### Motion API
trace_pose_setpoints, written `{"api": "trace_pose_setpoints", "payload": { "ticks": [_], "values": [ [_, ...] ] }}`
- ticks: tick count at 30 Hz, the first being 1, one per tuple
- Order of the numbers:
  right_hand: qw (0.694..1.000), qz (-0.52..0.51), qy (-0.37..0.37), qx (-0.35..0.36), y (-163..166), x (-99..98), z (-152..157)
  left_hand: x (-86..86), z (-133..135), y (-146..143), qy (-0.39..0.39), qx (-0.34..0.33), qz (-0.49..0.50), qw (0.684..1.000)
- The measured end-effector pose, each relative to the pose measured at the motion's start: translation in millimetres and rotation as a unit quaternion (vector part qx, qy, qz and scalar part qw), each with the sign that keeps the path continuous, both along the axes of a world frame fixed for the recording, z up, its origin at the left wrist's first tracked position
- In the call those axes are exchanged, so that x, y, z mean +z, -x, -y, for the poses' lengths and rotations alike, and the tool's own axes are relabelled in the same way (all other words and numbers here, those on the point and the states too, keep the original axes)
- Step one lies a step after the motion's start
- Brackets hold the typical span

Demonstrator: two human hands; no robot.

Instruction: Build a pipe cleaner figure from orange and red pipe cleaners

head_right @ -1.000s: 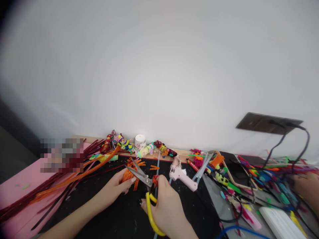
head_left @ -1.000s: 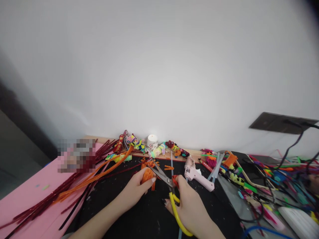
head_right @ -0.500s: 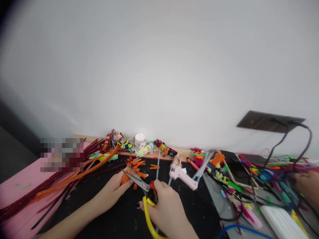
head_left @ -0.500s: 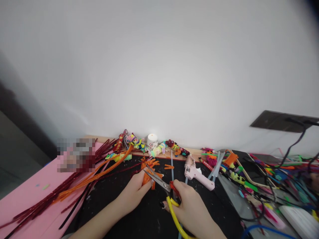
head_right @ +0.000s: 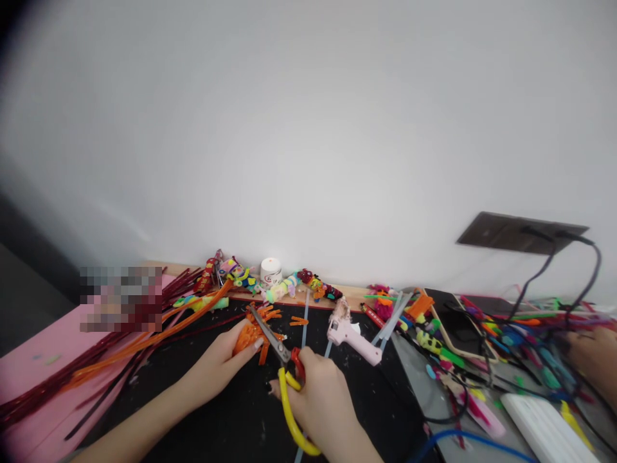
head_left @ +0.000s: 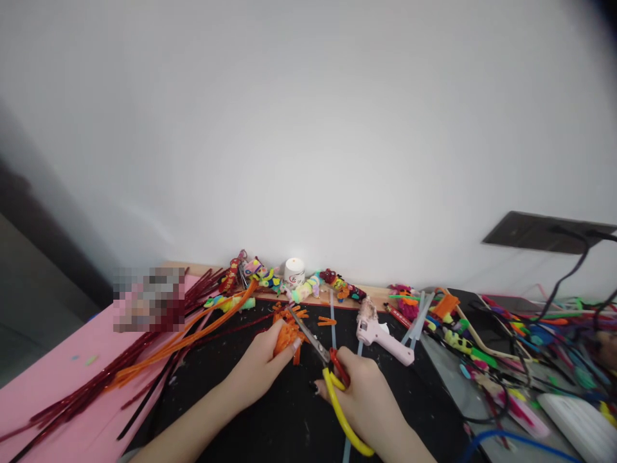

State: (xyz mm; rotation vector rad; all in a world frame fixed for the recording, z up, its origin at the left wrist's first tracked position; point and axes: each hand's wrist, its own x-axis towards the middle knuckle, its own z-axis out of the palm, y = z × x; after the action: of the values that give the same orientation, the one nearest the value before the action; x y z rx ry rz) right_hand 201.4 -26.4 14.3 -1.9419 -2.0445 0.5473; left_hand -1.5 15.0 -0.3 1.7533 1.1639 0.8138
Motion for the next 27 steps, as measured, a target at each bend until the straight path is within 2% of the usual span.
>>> {"api": "trace_pose_setpoints", "payload": {
  "ticks": [6, 12, 18, 27],
  "values": [
    [0.999, -0.025, -0.014, -0.021, 0.2, 5.9, 1.7, 1.5, 0.3, 0.0, -0.022, -0.008, 0.023, 0.999],
    [1.0, -0.013, -0.008, 0.001, 0.8, -1.2, 1.0, -2.2, -3.0, 1.5, -0.029, 0.022, -0.005, 0.999],
    [1.0, -0.015, -0.013, 0.019, 0.1, -0.9, 0.8, -5.5, -1.0, 2.1, -0.033, 0.004, -0.02, 0.999],
    [1.0, -0.012, 0.009, 0.017, 3.5, 1.7, 3.1, -6.4, -0.2, -2.4, -0.02, 0.044, -0.053, 0.997]
  ]
}}
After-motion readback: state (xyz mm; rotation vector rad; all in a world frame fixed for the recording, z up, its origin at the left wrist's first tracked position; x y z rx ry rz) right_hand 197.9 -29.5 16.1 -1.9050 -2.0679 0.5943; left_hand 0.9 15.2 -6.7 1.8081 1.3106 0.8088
